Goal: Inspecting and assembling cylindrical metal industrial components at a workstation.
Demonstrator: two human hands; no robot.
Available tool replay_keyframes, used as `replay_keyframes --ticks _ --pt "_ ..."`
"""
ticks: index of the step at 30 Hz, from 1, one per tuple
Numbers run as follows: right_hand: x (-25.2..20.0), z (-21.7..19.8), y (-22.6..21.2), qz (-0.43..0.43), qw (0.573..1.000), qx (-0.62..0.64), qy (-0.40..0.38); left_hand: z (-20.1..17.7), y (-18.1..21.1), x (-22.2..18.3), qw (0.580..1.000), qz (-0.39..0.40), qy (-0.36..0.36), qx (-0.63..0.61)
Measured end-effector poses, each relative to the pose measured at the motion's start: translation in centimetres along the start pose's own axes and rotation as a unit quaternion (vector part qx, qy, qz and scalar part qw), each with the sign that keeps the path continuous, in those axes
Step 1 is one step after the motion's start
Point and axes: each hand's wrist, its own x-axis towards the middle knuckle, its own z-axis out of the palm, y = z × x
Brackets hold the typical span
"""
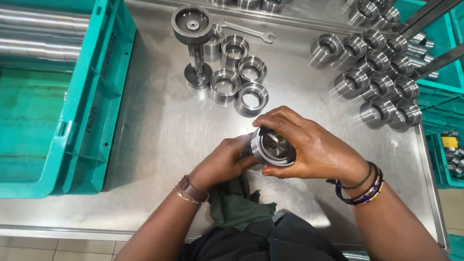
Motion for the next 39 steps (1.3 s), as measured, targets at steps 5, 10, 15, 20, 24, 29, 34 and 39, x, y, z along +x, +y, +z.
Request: replay_keyframes --ticks 5,10,15,20,24,29,34,39 --pt "0.1 0.3 0.1 -0.005 1.000 -0.030 0.004 0.2 -0.2 0.0 0.999 -0.037 -0.001 0.010" --pt "0.1 0.7 -0.6 0.038 0.998 -0.052 0.004 0.4 -0.1 -0.1 0.999 -0.034 0.005 0.015" --pt "0.1 0.0 -1.0 0.050 0.997 -0.062 0.001 0.2 0.1 -0.2 1.000 -0.019 0.005 0.016" --pt "0.6 -1.0 -1.1 0.035 0.998 -0.024 -0.051 0.4 -0.5 -0.4 1.000 -0.011 -0.003 0.014" --pt "0.9 -0.9 -2.1 0.074 0.994 -0.045 -0.064 0.4 -0.2 -0.2 1.000 -0.005 0.003 0.019" --pt "0.7 -0.9 -2.1 0.109 0.988 -0.075 -0.075 0.9 -1.5 -0.6 0.998 0.010 0.001 0.069" --pt "0.8 -0.6 -0.7 0.127 0.981 -0.105 -0.098 0.4 -0.7 -0.8 0.996 0.022 0.010 0.086" --pt "1.1 -0.5 -1.5 0.213 0.961 -0.115 -0.131 0.4 -0.3 -0.7 0.997 0.031 0.005 0.070"
